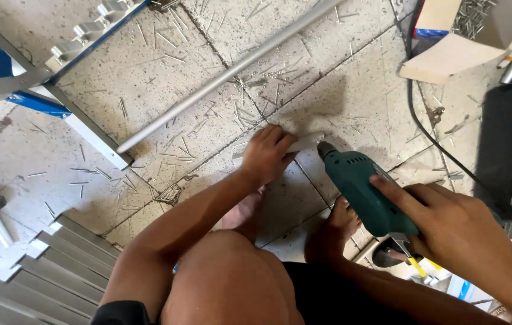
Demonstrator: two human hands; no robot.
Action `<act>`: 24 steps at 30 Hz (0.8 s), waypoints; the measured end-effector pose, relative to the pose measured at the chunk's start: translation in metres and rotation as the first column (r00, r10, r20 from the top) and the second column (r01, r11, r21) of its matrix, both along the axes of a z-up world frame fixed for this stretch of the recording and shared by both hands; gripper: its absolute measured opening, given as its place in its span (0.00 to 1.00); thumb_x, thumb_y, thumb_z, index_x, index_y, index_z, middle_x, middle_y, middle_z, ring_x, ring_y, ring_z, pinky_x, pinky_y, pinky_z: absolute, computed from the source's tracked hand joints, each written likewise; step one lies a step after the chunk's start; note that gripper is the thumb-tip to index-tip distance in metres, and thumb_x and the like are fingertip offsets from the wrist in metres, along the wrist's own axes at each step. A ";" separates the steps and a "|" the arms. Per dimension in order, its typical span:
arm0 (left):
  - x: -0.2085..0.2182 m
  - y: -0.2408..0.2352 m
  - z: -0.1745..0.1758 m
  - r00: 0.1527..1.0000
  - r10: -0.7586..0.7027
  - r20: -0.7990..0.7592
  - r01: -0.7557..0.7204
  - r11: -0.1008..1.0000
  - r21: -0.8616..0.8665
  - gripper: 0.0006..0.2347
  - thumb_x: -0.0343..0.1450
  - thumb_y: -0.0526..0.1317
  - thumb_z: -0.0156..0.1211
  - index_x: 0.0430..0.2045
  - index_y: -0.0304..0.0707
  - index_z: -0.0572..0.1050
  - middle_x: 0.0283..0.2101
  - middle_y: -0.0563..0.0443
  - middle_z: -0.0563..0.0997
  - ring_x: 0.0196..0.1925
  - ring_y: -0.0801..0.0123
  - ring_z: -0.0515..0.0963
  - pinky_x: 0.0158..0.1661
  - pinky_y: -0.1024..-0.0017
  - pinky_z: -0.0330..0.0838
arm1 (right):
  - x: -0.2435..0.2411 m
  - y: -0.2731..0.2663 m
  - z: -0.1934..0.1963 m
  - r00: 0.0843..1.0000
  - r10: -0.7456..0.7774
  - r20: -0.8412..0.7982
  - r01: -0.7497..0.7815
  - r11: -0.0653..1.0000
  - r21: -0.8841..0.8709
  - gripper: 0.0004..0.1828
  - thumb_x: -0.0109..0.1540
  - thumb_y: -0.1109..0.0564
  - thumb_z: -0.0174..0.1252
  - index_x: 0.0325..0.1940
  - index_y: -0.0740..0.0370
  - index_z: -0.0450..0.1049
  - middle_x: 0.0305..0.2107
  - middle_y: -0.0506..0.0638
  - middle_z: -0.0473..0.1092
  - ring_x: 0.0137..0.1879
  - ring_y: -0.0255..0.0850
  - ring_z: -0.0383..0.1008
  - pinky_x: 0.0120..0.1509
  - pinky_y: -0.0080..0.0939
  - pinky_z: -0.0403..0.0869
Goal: Assembling an aluminum frame by drilling holes and fastening components with a hand riveter.
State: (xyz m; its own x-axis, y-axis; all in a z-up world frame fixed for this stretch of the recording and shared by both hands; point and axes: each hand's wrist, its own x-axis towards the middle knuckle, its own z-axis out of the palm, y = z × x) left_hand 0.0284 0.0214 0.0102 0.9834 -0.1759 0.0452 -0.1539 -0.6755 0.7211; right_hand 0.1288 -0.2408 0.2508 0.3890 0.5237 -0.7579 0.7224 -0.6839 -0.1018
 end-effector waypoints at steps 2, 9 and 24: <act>0.002 0.000 0.000 1.000 -0.009 0.013 0.009 1.000 -0.004 0.13 0.64 0.38 0.69 0.40 0.41 0.75 0.41 0.50 0.74 0.44 0.60 0.74 0.45 0.66 0.71 | -0.005 -0.007 -0.002 1.000 -0.018 0.012 0.017 1.000 0.017 0.59 0.42 0.47 0.68 0.77 0.38 0.52 0.35 0.43 0.77 0.31 0.38 0.82 0.29 0.38 0.79; -0.006 -0.004 -0.010 1.000 0.005 -0.024 -0.004 0.999 0.043 0.12 0.66 0.41 0.68 0.40 0.43 0.74 0.40 0.50 0.74 0.46 0.58 0.75 0.45 0.63 0.72 | -0.022 -0.029 0.008 0.998 -0.025 0.061 0.022 0.998 0.055 0.60 0.40 0.45 0.70 0.76 0.36 0.54 0.41 0.42 0.76 0.34 0.37 0.82 0.32 0.37 0.79; -0.005 -0.003 -0.009 0.999 -0.005 -0.041 0.009 0.996 0.094 0.11 0.69 0.45 0.64 0.40 0.43 0.73 0.43 0.47 0.74 0.49 0.56 0.75 0.48 0.62 0.72 | -0.016 -0.026 0.012 0.994 -0.111 0.021 0.111 0.994 0.014 0.60 0.39 0.50 0.72 0.75 0.37 0.57 0.42 0.42 0.78 0.31 0.37 0.84 0.32 0.37 0.82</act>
State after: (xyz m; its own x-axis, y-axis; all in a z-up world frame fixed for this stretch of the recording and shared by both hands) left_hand 0.0231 0.0189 0.0015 0.9829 -0.1839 -0.0122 -0.1302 -0.7395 0.6605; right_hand 0.1125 -0.2671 0.2626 0.4615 0.4861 -0.7421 0.6445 -0.7585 -0.0960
